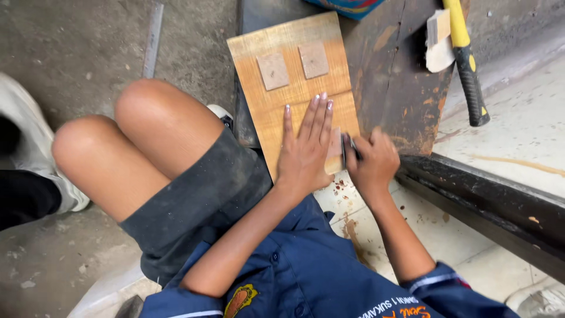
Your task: The person sands the surfaces and edges of several small wooden blocks and a larger wooden board by hand using sandpaper.
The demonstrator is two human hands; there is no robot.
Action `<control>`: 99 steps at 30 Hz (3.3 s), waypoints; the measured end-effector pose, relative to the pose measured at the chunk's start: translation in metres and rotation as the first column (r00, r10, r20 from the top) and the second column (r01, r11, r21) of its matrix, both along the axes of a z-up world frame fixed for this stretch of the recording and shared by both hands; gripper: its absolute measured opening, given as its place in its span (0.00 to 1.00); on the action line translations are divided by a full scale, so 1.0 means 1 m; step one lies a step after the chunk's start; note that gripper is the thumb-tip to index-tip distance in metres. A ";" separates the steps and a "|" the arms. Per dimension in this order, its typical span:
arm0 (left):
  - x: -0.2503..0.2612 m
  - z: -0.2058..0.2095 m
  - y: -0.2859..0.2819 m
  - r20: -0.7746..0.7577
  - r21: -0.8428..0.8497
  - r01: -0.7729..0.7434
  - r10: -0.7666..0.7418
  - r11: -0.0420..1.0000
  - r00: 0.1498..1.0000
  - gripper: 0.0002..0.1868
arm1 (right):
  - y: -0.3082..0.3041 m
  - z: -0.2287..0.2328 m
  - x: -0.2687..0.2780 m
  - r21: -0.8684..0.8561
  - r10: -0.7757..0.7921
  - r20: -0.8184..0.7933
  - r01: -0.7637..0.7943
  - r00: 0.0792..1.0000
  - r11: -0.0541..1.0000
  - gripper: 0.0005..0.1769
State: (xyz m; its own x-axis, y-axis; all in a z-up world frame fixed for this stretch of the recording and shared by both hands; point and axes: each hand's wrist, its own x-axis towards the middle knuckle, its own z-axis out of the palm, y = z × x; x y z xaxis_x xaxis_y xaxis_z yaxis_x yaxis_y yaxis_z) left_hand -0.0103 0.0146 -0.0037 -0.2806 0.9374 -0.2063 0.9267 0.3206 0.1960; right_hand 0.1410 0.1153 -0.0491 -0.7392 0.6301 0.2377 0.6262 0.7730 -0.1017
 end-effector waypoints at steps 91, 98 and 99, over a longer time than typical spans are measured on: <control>0.001 0.000 -0.003 0.002 -0.032 0.032 -0.032 0.999 0.999 0.72 | -0.027 0.015 0.000 0.089 -0.104 -0.069 0.110 0.992 0.990 0.16; -0.003 0.001 0.000 0.014 -0.036 0.035 -0.034 0.999 0.999 0.73 | -0.010 0.007 -0.014 0.167 -0.079 -0.093 0.093 0.993 0.982 0.19; 0.000 0.001 -0.003 0.010 -0.037 0.033 -0.033 0.999 0.999 0.73 | -0.019 0.009 -0.004 0.166 -0.077 -0.097 0.093 0.992 0.982 0.19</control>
